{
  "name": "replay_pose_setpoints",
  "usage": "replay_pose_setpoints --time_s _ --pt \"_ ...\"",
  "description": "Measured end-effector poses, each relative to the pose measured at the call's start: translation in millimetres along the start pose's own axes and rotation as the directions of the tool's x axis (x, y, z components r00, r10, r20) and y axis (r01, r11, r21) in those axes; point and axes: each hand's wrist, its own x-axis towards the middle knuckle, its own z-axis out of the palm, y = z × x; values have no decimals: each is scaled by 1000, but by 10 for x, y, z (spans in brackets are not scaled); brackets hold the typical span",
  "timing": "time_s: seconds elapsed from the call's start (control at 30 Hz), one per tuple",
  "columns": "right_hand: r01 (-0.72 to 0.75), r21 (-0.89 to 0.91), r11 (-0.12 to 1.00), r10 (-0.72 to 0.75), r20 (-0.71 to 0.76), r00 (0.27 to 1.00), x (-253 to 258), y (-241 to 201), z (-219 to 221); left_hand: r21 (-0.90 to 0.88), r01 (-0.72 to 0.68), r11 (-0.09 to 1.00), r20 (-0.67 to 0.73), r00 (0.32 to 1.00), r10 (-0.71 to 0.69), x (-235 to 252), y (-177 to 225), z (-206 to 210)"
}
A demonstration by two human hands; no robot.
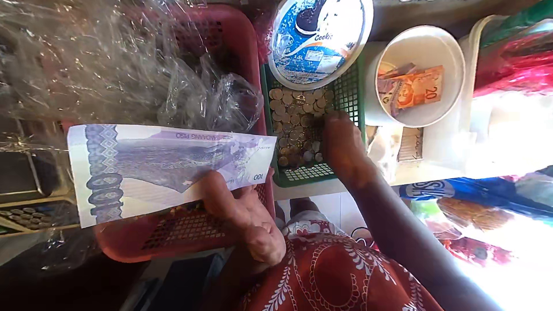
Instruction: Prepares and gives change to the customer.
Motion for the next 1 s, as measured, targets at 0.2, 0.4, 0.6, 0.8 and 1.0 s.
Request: replay_pose_setpoints --time_s 0.2,0.4,0.6,0.8,1.0 --pt "-40 200 979 27 66 997 14 69 1 -35 27 999 -25 999 -27 10 27 49" --pt "205 788 581 -164 -134 977 -50 204 -31 -18 49 999 -3 999 -49 -16 3 17" --pt "0 1000 9 -102 1 995 -257 182 -306 1 36 999 41 998 -36 20 8 5" --pt "-49 996 -69 -143 38 989 -329 203 -332 25 9 1000 53 999 -11 87 74 74" --pt "-97 990 -101 -71 90 993 2 209 -215 21 43 999 77 996 -45 12 8 -1"
